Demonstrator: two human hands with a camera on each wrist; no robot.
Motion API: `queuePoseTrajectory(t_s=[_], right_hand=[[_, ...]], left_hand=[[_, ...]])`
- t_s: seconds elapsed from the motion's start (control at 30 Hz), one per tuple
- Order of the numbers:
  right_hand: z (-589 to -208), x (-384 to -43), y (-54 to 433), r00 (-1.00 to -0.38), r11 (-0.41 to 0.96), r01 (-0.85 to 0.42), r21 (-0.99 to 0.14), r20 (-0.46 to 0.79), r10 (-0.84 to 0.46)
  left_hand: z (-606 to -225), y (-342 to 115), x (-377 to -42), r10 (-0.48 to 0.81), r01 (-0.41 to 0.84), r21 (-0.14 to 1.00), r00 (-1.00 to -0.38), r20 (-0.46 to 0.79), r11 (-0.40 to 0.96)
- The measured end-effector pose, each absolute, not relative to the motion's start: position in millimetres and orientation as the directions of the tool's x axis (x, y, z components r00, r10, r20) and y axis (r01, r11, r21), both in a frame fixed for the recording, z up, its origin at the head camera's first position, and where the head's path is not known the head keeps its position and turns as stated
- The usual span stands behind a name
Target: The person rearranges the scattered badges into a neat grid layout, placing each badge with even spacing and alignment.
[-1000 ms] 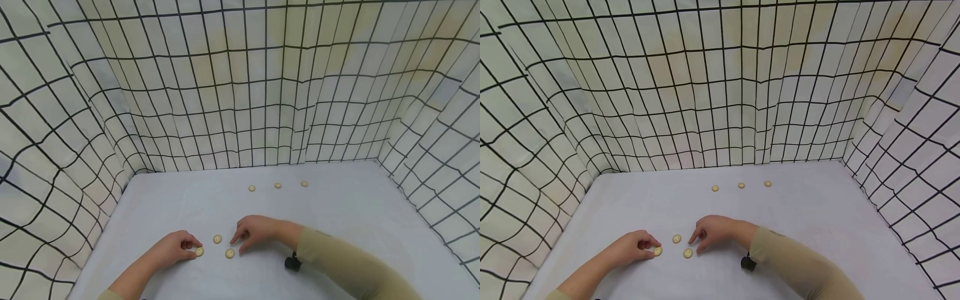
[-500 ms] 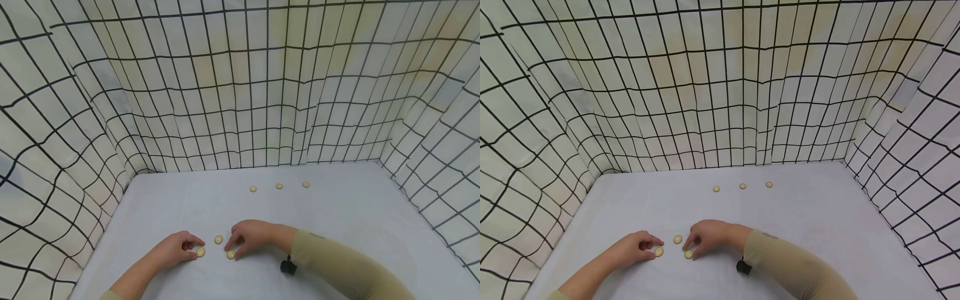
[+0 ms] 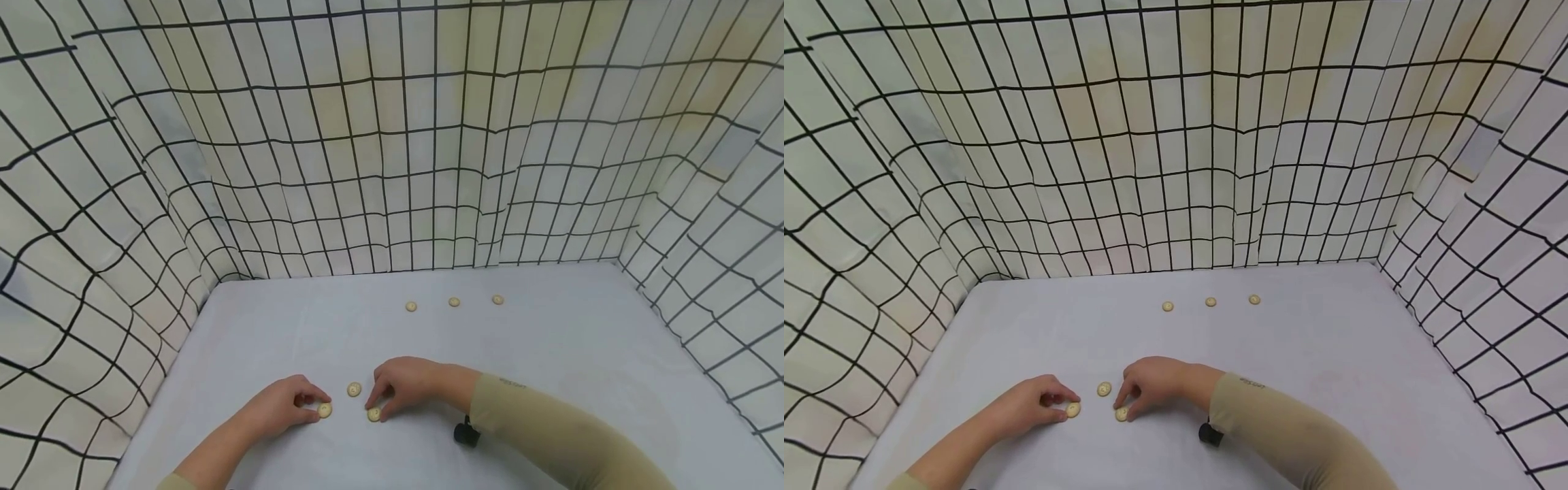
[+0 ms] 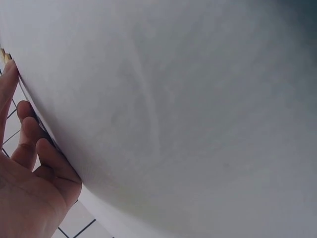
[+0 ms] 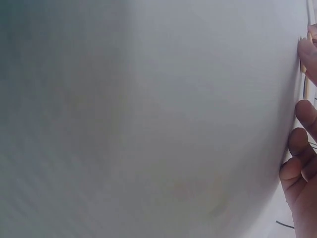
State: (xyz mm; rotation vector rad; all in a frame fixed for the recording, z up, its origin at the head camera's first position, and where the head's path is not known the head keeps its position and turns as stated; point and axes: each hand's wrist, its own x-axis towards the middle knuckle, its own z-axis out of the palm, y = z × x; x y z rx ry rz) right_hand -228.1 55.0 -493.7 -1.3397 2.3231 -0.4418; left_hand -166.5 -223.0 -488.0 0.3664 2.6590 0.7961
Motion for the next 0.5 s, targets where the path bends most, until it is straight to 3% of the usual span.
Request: queuePoseTrajectory(t_s=[0.5], right_hand=[[-492.6,-226.6,55.8,-0.448,0.475,-0.760,-0.444,-0.171,-0.878]], left_hand=[[-489.3,-223.3,-168.3,0.320,0.119,0.576,-0.911,-0.262,0.809]])
